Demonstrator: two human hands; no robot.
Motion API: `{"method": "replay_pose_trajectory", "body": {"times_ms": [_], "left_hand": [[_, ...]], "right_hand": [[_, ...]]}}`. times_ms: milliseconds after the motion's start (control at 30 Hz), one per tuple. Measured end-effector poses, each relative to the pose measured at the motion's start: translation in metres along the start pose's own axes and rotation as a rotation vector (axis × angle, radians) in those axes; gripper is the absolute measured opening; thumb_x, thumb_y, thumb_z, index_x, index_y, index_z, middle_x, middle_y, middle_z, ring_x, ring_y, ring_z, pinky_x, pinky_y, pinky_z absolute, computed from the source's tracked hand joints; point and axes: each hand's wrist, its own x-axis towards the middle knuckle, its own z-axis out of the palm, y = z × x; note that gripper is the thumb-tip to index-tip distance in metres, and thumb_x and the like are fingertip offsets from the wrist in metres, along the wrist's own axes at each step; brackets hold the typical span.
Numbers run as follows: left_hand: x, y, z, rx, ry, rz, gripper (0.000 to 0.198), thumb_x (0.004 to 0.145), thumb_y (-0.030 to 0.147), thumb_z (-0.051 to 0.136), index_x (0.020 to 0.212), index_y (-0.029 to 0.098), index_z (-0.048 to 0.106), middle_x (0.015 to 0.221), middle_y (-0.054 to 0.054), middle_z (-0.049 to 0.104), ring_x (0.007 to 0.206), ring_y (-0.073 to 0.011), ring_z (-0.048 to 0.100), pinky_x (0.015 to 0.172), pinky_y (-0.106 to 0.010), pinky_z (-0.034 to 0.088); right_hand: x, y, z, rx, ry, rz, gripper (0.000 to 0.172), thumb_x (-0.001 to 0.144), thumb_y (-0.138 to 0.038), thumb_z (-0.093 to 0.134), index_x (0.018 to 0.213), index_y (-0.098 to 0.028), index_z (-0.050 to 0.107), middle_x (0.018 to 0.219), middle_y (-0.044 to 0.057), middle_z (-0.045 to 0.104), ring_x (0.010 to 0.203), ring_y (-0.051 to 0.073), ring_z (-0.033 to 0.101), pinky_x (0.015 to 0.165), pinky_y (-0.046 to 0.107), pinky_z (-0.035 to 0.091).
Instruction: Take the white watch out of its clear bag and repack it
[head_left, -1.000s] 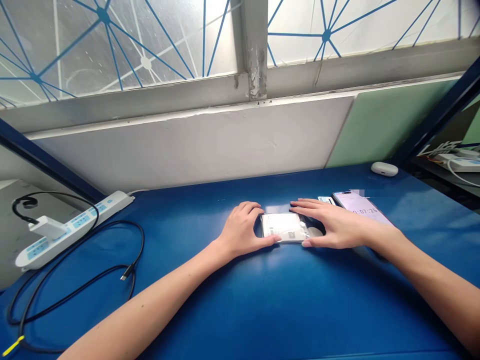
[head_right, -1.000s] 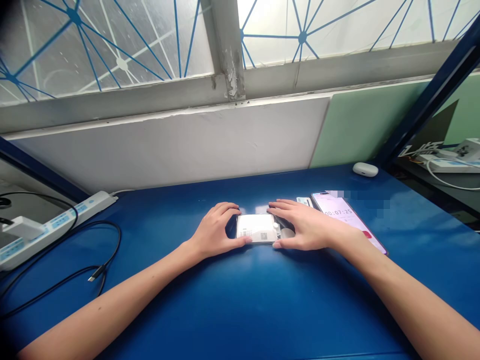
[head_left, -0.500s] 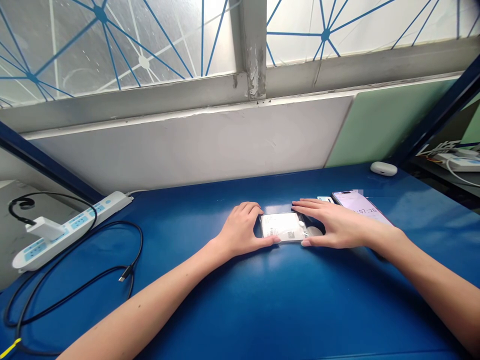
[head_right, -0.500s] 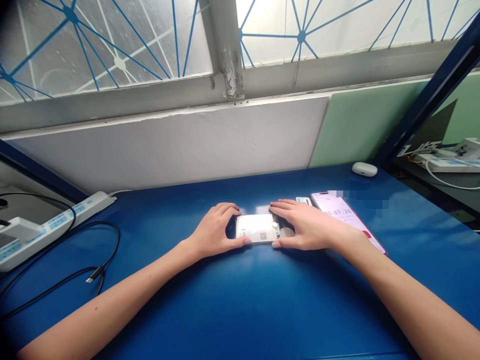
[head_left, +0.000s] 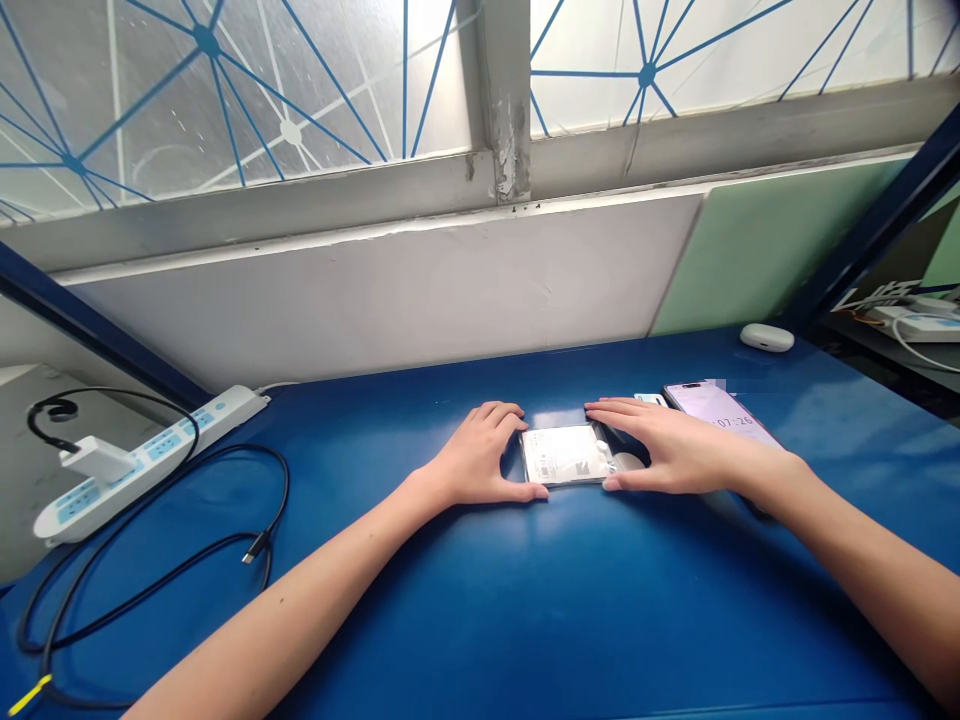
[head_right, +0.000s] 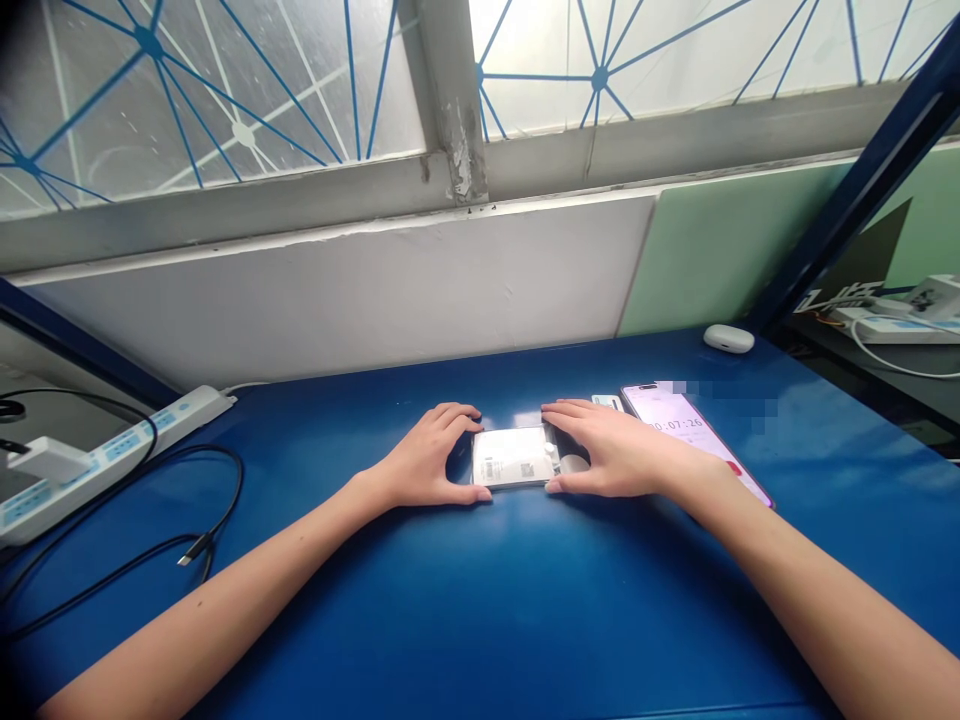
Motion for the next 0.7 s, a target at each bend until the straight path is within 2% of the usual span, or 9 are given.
{"method": "replay_pose_trajectory", "body": {"times_ms": [167, 433, 567, 700], "left_hand": [[0.0, -0.001, 0.001, -0.011, 0.01, 0.008, 0.075, 0.066, 0.071, 0.074, 0.117, 0.019, 0.057, 0.133, -0.016, 0.055, 0.126, -0.0353, 0.047, 0.106, -0.051, 0.038], [-0.001, 0.002, -0.002, 0.031, -0.056, 0.026, 0.081, 0.073, 0.07, 0.068, 0.137, 0.023, 0.052, 0.145, -0.016, 0.046, 0.133, -0.0396, 0.04, 0.109, -0.056, 0.034], [-0.002, 0.002, -0.002, 0.05, -0.069, 0.014, 0.083, 0.075, 0.069, 0.066, 0.142, 0.022, 0.049, 0.149, -0.018, 0.041, 0.135, -0.0404, 0.038, 0.11, -0.057, 0.033], [-0.002, 0.002, -0.003, 0.042, -0.063, 0.028, 0.081, 0.078, 0.067, 0.066, 0.146, 0.027, 0.045, 0.152, -0.016, 0.038, 0.137, -0.0405, 0.037, 0.11, -0.059, 0.032]], "right_hand": [[0.0, 0.001, 0.001, -0.017, -0.014, 0.008, 0.094, 0.078, -0.069, 0.061, 0.15, -0.012, 0.04, 0.154, 0.018, 0.04, 0.141, 0.041, 0.037, 0.114, 0.055, 0.034], [0.0, -0.004, -0.002, 0.007, -0.044, 0.022, 0.086, 0.08, -0.069, 0.06, 0.15, -0.022, 0.041, 0.157, 0.012, 0.037, 0.143, 0.04, 0.033, 0.114, 0.058, 0.032], [0.001, -0.008, -0.004, -0.011, -0.076, 0.046, 0.089, 0.08, -0.071, 0.057, 0.151, -0.02, 0.04, 0.158, 0.013, 0.034, 0.144, 0.039, 0.03, 0.115, 0.057, 0.032], [0.001, -0.01, -0.005, -0.011, -0.079, 0.055, 0.089, 0.08, -0.071, 0.057, 0.151, -0.019, 0.04, 0.158, 0.013, 0.033, 0.145, 0.039, 0.029, 0.115, 0.056, 0.031]]}}
